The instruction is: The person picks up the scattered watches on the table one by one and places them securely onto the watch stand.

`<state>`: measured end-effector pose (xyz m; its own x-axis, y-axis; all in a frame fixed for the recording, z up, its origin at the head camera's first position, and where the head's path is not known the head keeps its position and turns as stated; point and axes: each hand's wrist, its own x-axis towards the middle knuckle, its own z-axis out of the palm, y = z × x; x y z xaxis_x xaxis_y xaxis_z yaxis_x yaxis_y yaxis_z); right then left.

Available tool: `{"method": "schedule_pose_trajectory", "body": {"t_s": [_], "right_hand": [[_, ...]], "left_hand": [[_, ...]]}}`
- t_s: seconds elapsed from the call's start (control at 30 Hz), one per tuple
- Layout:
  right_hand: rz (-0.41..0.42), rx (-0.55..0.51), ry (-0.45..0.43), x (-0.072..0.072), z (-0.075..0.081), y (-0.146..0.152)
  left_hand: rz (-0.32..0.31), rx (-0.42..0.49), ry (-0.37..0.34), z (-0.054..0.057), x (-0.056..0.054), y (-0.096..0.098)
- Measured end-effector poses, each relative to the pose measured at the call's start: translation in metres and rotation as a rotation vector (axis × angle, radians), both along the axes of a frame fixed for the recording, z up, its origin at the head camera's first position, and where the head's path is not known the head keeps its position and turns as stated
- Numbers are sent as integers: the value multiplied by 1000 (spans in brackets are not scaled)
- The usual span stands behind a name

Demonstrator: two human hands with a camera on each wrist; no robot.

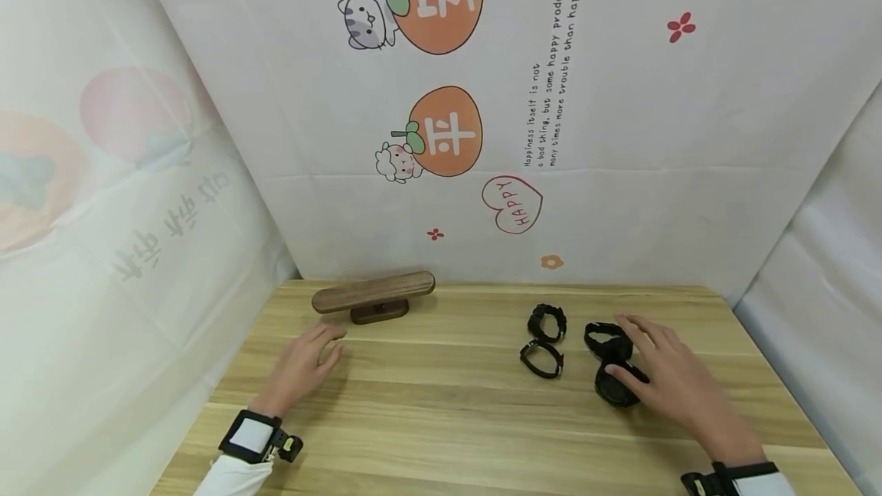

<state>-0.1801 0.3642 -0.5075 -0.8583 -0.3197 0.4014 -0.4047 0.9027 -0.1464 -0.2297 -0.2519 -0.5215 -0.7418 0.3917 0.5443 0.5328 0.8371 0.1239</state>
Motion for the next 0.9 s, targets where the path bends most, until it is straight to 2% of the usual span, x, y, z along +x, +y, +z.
{"method": "schedule_pose_trajectory", "body": {"t_s": [0.1,0.23,0.43,0.73,0.9], "right_hand": [[9,-15,-5,-1,-2,-6],[21,-48,-13,-1,-3,-15],[77,-59,56,-7,-7,-31],[125,-71,89,-14,-15,-62],[137,-104,70,-17,-18,-82]], "left_hand": [[-1,27,18,-1,1,0],[13,52,5,-1,3,2],[17,135,-33,-3,7,6],[7,209,-17,-10,6,13],[8,237,-10,-13,6,16]]}}
